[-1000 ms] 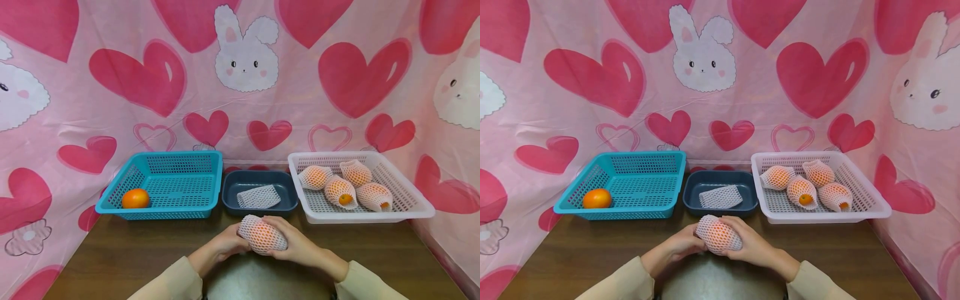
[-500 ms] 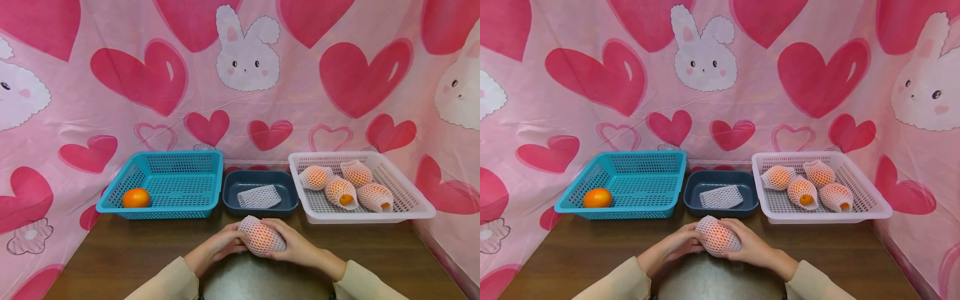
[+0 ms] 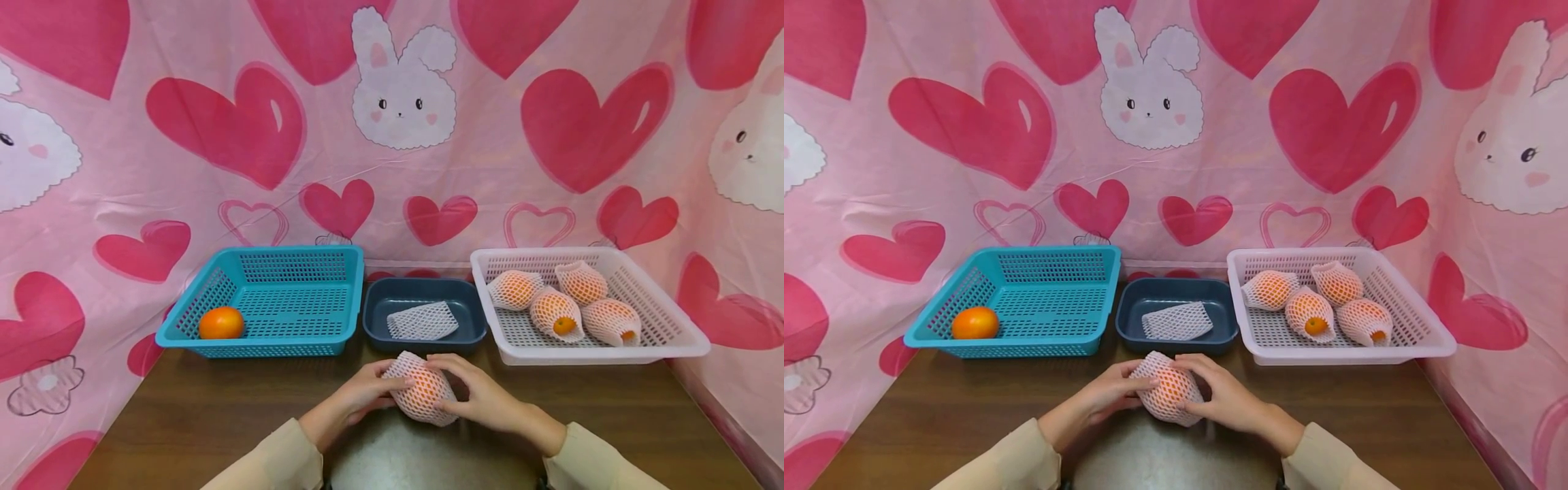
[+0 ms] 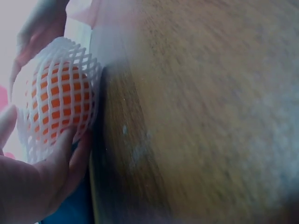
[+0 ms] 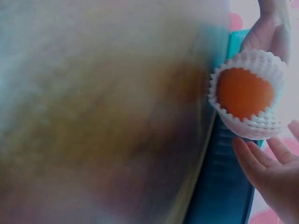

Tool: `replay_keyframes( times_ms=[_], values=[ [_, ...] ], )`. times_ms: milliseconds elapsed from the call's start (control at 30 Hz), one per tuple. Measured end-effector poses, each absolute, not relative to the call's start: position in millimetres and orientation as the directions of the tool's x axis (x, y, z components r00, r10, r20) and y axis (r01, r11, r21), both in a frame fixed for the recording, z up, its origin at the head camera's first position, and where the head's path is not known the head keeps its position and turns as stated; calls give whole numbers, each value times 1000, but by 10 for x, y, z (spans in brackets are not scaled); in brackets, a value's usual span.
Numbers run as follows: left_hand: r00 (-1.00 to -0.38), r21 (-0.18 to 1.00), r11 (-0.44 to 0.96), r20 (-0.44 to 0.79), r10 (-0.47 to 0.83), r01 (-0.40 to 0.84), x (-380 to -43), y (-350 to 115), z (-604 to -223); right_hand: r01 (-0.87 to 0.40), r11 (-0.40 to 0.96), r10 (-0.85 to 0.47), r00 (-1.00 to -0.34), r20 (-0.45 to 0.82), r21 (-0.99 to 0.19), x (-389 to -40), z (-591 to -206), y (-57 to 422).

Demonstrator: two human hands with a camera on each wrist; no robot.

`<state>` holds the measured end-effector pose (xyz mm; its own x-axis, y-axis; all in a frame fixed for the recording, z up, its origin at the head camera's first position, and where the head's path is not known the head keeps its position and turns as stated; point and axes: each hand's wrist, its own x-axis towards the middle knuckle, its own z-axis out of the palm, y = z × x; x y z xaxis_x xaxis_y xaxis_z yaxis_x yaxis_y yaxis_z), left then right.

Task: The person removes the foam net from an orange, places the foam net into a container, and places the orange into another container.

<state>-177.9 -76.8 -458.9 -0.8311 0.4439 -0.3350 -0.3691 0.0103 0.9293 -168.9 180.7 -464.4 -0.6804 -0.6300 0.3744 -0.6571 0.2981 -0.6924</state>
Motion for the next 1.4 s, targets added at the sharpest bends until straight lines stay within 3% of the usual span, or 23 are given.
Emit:
replay_keyframes(
  times_ms=[200,333,633,1133,1400],
  values=[
    [-847,940,43,-326,421,-340,-1768,-739,-4569,-533,318,-565,-771,295,-784,-1731,-4567,1773],
    [-860,947,47,-309,406,-318,-1761,-710,-4566,-502,378,-549,-798,249,-778,-1747,-4514,1724],
    [-898,965,43,-258,356,-260,-1716,-654,-4558,-467,479,-533,-828,176,-744,-1796,-4480,1624],
    [-936,987,65,-158,314,-145,-1689,-605,-4502,-407,414,-538,-831,142,-814,-1867,-4406,1650],
    [-946,992,51,-127,299,-117,-1705,-592,-4520,-432,396,-504,-840,201,-811,-1862,-4398,1646]
  ],
)
